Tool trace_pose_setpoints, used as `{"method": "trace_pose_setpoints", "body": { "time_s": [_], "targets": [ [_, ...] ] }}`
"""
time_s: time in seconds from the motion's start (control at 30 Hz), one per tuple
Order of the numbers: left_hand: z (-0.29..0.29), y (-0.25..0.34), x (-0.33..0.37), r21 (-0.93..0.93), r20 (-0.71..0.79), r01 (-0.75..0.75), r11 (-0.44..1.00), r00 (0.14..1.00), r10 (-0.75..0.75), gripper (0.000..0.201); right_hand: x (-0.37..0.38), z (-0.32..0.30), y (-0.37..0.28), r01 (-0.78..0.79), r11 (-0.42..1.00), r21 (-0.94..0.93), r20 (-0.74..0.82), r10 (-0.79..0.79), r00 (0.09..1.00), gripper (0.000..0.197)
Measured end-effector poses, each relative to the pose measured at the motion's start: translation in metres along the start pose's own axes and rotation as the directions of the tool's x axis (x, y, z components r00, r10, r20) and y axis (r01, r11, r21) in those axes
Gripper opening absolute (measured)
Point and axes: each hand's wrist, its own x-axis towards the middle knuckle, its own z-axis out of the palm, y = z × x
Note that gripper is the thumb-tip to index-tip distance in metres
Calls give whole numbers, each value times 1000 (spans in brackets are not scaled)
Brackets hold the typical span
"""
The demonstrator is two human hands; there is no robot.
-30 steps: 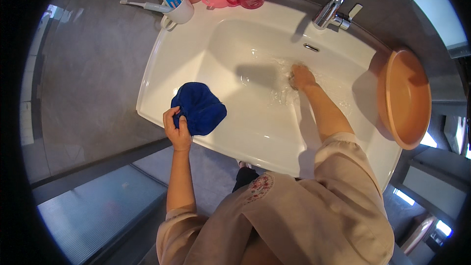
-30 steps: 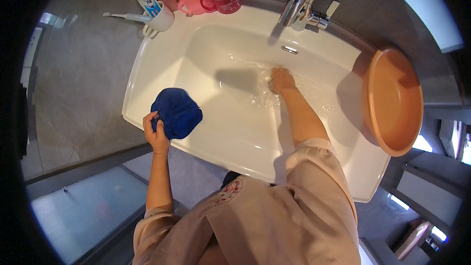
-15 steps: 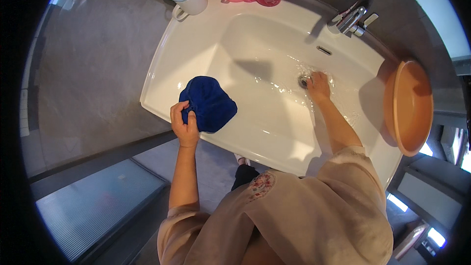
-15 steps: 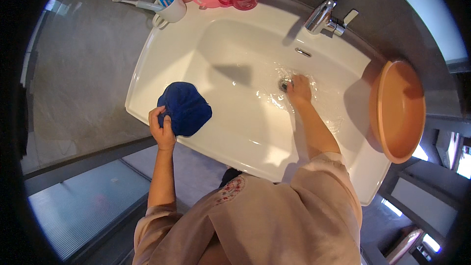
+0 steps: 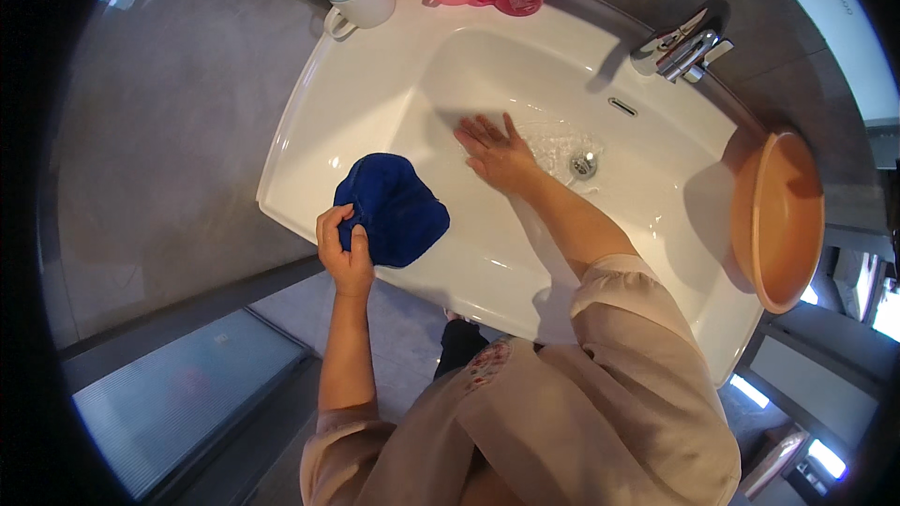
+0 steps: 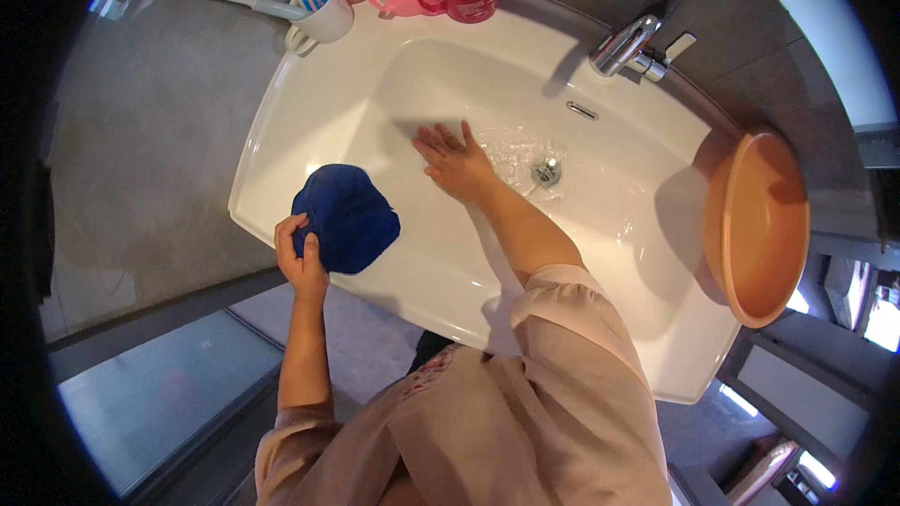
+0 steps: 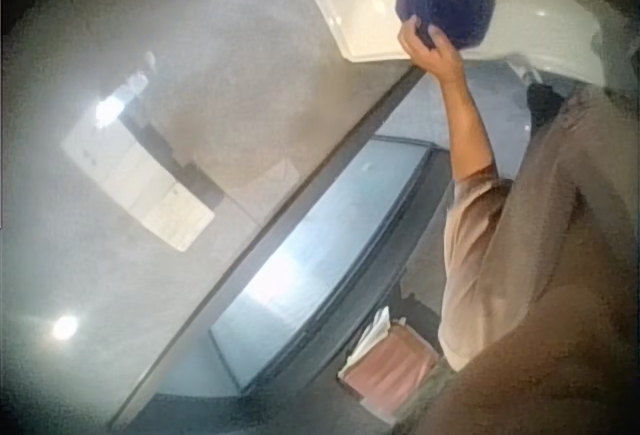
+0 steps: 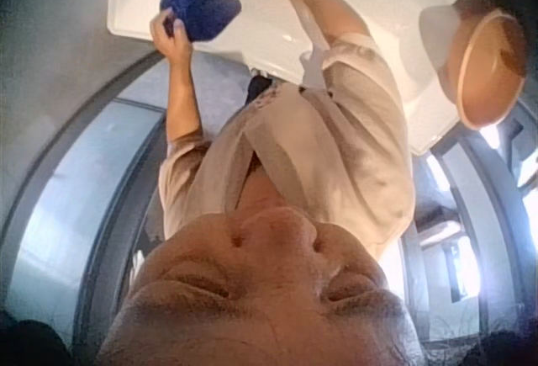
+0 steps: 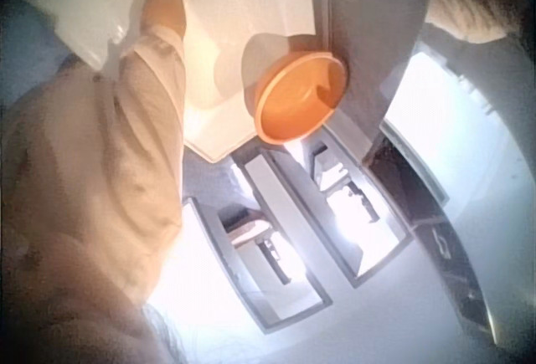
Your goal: The person washes a blue cloth in a sink, wipes the sink basin and faucet with the damp cloth, and rinses the cloth. Then, the person applies toothpaste from a tube onto a toothbrush and replaces the tube in a cup.
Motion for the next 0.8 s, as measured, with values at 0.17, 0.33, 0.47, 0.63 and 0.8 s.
{"method": "trace_pose_setpoints", "body": {
  "time_s": [0.17, 0.33, 0.47, 0.63, 0.8],
  "targets": [
    [3, 0, 0, -10, 16, 12, 1000, 1000, -12, 26, -46, -5, 69, -172, 907, -384, 155, 247, 957, 53],
    [-4, -4, -3, -29, -10, 14, 999, 1000, -14, 26, -135, -45, 95, -311, 831, -461, 269, 465, 844, 49],
    [2, 1, 3, -47, -2, -1, 999, 1000, 1, 26, -191, -40, 96, -624, 699, -350, 60, 681, 730, 37],
    [4, 1, 4, -31, -11, -9, 999, 1000, 9, 26, -206, -41, 103, -892, 441, 104, -47, 898, 438, 19],
    [3, -6, -6, -31, 1, 8, 999, 1000, -8, 27, -227, -53, 110, -939, -42, 342, 593, 785, 181, 30]
  ]
}}
